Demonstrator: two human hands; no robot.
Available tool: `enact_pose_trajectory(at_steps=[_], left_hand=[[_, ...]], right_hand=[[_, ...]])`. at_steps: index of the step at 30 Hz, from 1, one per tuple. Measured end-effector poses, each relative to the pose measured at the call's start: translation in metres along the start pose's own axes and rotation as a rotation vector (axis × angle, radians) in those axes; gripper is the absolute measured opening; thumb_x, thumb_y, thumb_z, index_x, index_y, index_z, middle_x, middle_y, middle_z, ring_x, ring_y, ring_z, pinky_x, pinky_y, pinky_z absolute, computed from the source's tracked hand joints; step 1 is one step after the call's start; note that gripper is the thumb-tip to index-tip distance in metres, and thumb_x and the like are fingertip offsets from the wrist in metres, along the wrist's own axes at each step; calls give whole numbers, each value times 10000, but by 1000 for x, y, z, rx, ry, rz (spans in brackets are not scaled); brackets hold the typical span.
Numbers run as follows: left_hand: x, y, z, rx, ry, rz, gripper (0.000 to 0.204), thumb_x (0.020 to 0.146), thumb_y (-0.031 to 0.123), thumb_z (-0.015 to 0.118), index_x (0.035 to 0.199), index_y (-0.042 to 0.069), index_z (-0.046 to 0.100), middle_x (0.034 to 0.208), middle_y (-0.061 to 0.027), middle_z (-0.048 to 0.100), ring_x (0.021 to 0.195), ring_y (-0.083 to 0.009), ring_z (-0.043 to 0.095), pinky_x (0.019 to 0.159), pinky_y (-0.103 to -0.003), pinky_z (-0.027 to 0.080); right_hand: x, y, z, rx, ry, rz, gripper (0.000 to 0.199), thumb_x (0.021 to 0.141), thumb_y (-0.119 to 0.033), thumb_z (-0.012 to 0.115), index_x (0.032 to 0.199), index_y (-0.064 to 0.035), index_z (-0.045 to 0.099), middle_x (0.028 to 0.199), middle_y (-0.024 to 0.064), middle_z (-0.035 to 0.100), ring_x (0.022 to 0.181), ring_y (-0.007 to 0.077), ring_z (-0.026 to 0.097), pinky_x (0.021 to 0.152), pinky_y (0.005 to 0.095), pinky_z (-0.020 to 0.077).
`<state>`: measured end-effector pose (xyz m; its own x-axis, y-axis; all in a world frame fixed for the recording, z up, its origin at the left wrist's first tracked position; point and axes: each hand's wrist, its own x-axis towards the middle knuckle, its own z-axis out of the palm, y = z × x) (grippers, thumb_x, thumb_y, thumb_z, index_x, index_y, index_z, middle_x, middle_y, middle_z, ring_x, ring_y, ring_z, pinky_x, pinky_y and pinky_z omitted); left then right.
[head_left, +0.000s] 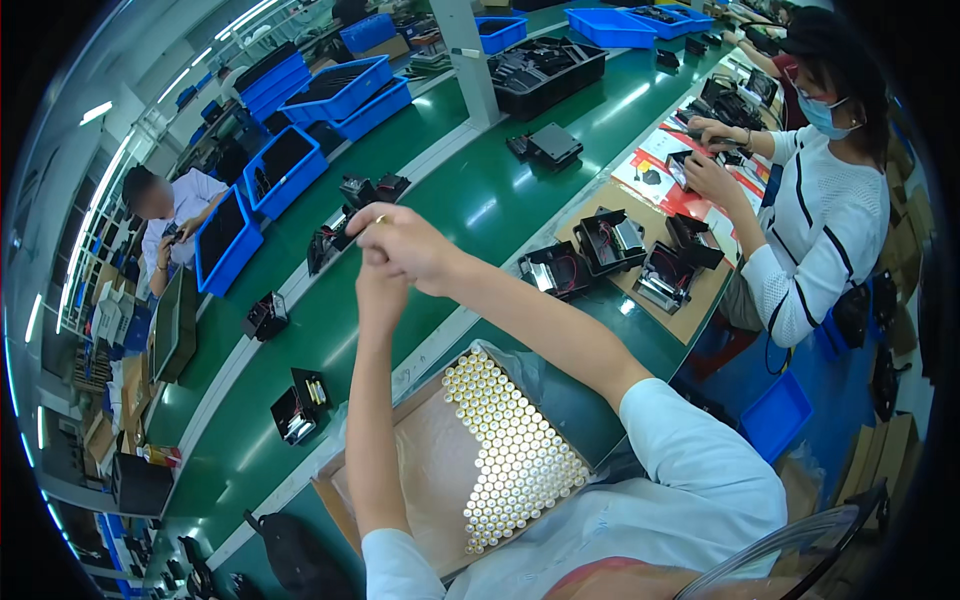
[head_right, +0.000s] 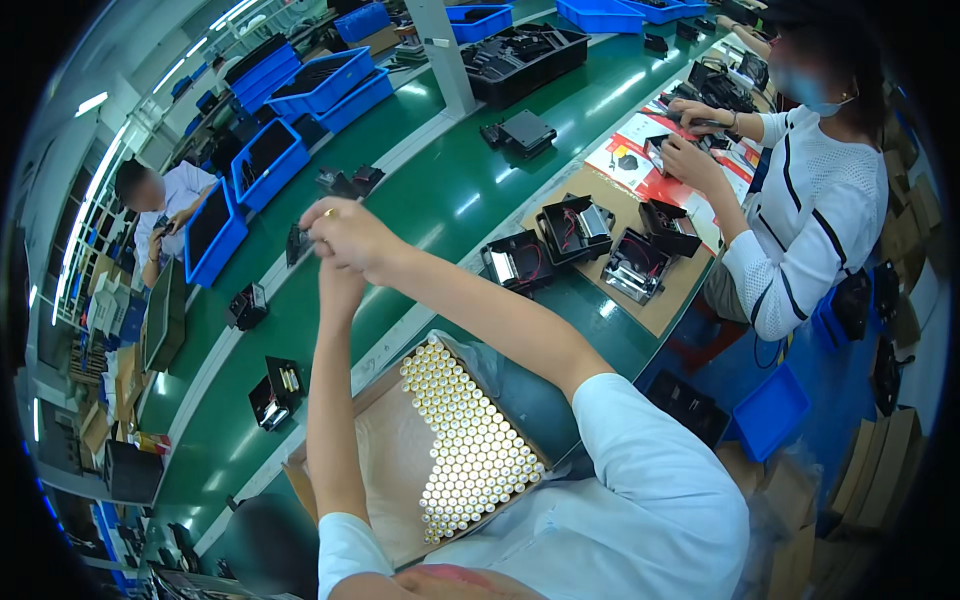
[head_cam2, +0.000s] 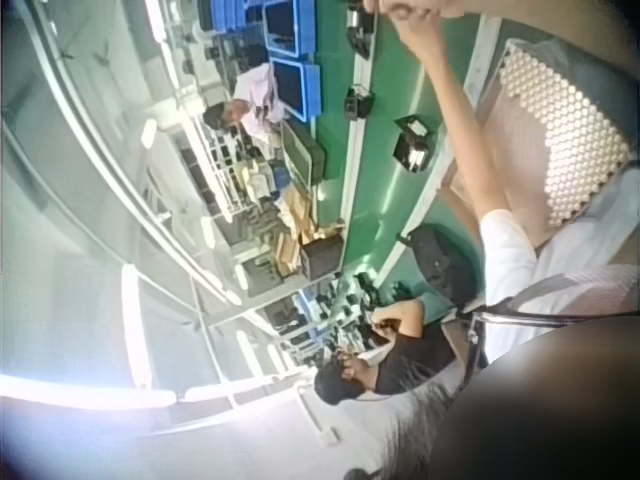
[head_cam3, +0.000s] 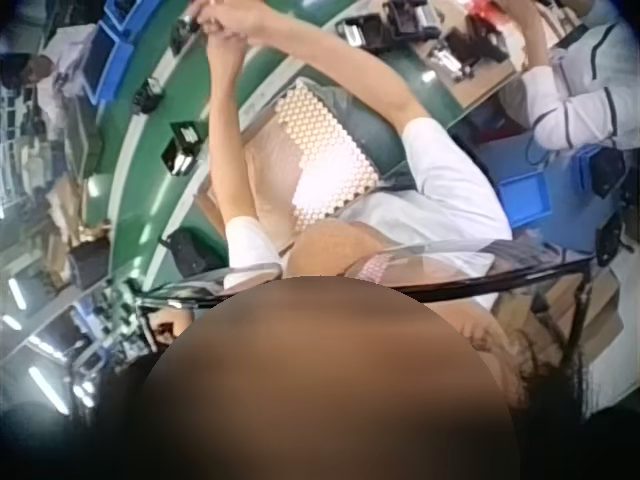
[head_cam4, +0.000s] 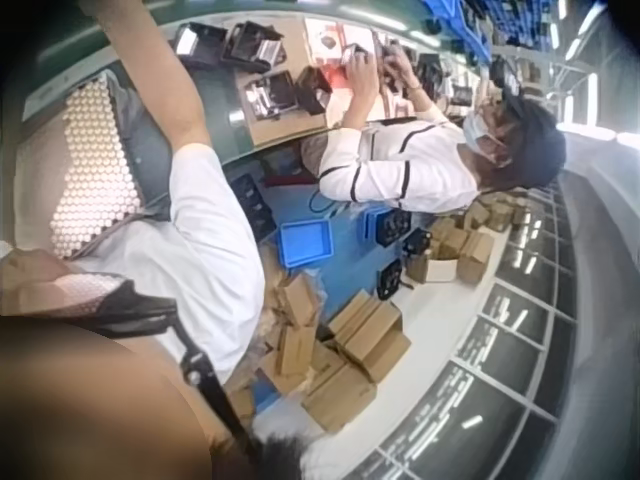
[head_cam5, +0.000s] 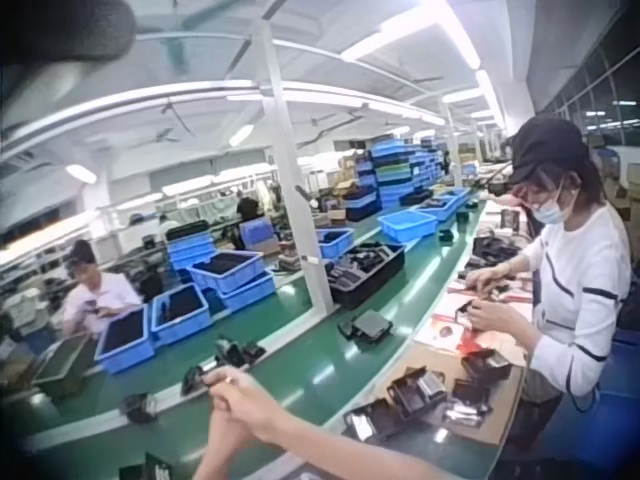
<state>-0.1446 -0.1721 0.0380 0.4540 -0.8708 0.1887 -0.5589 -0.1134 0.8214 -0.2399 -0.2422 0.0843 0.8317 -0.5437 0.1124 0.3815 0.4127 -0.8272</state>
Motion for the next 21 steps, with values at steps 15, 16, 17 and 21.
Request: enact_pose_trajectory(at_steps=[15,16,17,21], left_hand=[[194,-44,161,344,-177,122,600,765,222,670,1312,28,519,1206,-151,634,1064,-296,619,944,-384,467],[200,-41,167,441,-174,129,623,763,230,676,1331,42,503,1225,-149,625,1079,-297,612,956,-395,457],[204,-40,173,539,-170,137,646,762,238,682,1350,57,488,1245,-147,615,1093,-298,606,968,-406,446],[214,-35,182,593,-213,154,697,746,240,705,1381,90,458,1294,-147,584,1125,-301,585,992,-435,418]], right_hand=[[-75,-50,43,-726,-859,-227,282,808,-94,501,1048,-44,640,732,72,639,590,200,537,544,329,407],[-77,-55,42,-724,-881,-212,284,807,-103,502,1043,-50,649,750,69,649,614,209,553,562,334,416],[-79,-59,41,-721,-903,-198,287,805,-112,503,1039,-55,658,767,67,659,637,218,568,581,339,426],[-79,-60,33,-674,-968,-214,290,804,-112,499,1036,-60,666,794,73,671,660,231,583,596,356,433]])
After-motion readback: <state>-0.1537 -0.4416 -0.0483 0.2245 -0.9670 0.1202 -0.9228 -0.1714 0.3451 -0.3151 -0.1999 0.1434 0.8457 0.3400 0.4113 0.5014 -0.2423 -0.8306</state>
